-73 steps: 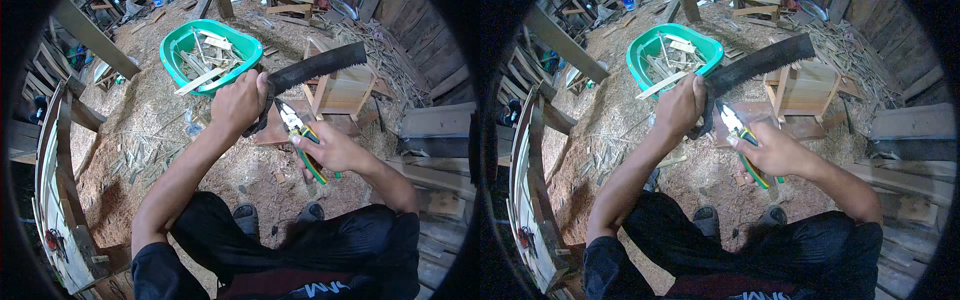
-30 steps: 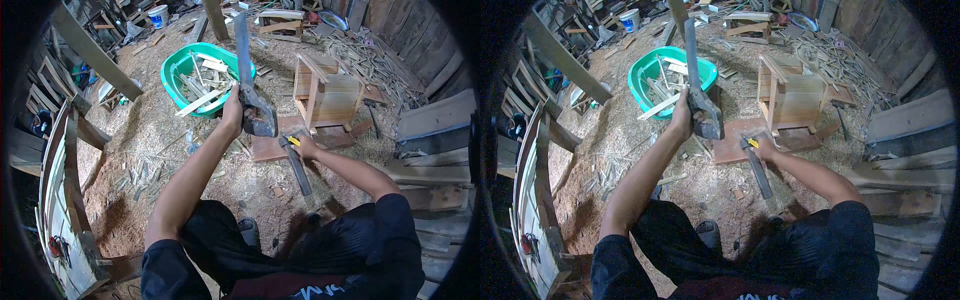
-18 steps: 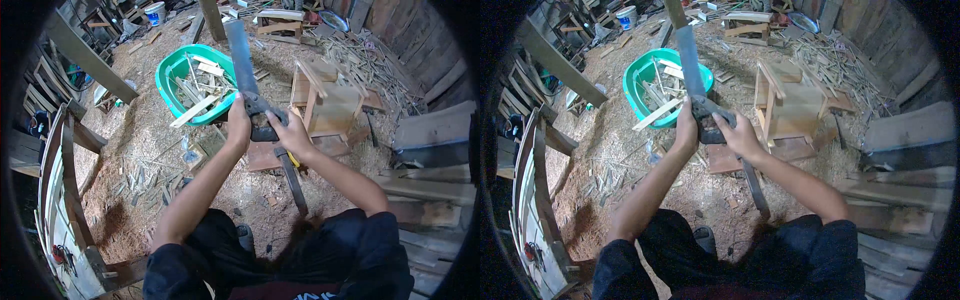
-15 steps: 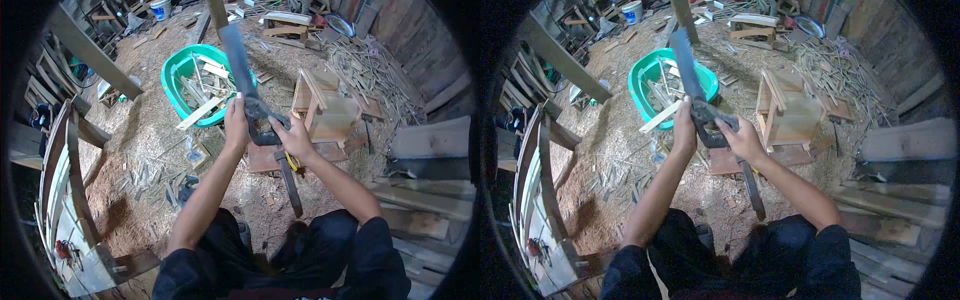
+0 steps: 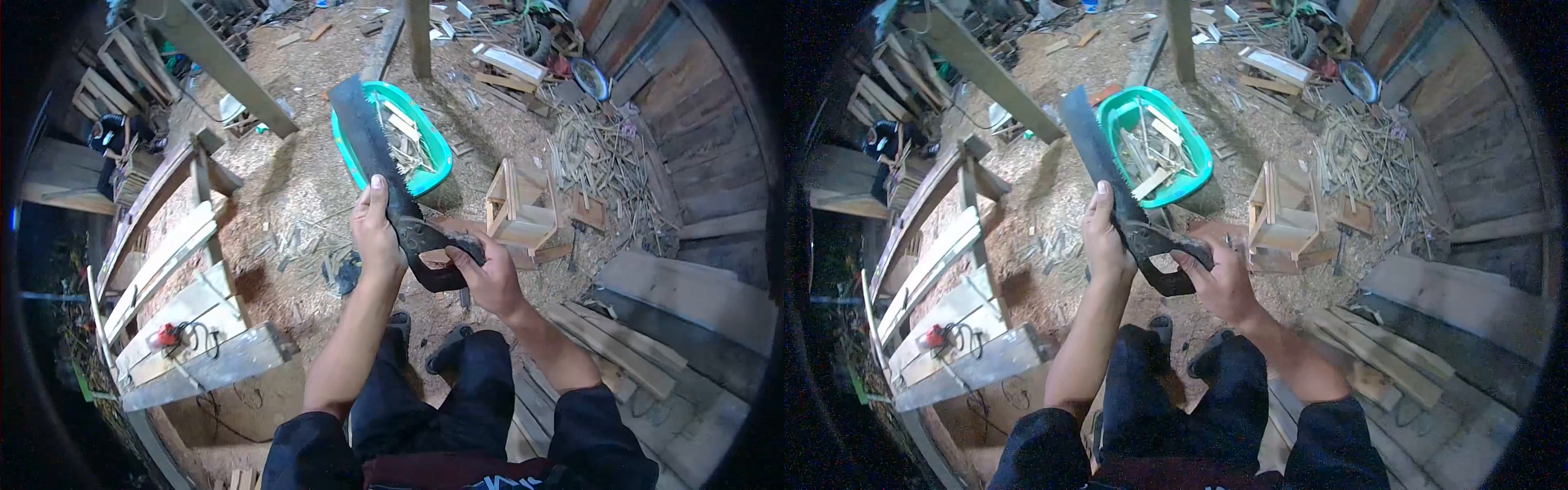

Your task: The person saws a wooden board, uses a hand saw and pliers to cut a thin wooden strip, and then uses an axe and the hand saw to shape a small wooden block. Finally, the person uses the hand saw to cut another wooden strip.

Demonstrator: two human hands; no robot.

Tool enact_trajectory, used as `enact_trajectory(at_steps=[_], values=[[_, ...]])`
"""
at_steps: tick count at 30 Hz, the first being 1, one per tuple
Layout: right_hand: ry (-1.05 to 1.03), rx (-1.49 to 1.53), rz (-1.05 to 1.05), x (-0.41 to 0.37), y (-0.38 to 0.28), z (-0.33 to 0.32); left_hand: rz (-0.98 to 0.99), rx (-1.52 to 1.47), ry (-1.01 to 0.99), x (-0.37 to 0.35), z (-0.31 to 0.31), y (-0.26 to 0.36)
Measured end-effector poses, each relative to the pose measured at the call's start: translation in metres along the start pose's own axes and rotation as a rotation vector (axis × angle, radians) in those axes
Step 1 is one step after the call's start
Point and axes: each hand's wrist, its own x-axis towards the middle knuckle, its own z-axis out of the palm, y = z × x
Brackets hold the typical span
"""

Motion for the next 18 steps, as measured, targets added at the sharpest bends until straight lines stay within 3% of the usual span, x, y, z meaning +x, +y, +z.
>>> enact_trajectory(at_steps=[3, 6, 8, 11, 14, 15, 18], values=[[-0.067, -0.032, -0.014, -0.007, -0.081, 0.005, 0.034, -0.004, 0.026, -0.028, 0.036, 0.069], [-0.126, 0.004, 0.0, -0.014, -0.144, 0.02, 0.068, 0.023, 0.174, -0.055, 0.071, 0.135], [-0.169, 0.104, 0.041, -0.013, -0.172, 0.033, 0.115, -0.006, 0.195, -0.062, 0.073, 0.167], [-0.337, -0.08, 0.117, -0.009, -0.235, 0.047, 0.124, 0.026, 0.208, -0.082, 0.08, 0.225], [-0.319, -0.072, -0.131, -0.01, -0.258, 0.084, 0.262, 0.033, 0.194, -0.091, 0.066, 0.269], [-0.291, -0.189, -0.037, -0.013, -0.278, 0.097, 0.26, -0.005, 0.228, -0.096, 0.057, 0.283], [-0.027, -0.451, -0.791, -0.027, -0.302, 0.143, 0.271, -0.122, 0.319, -0.106, 0.025, 0.326]])
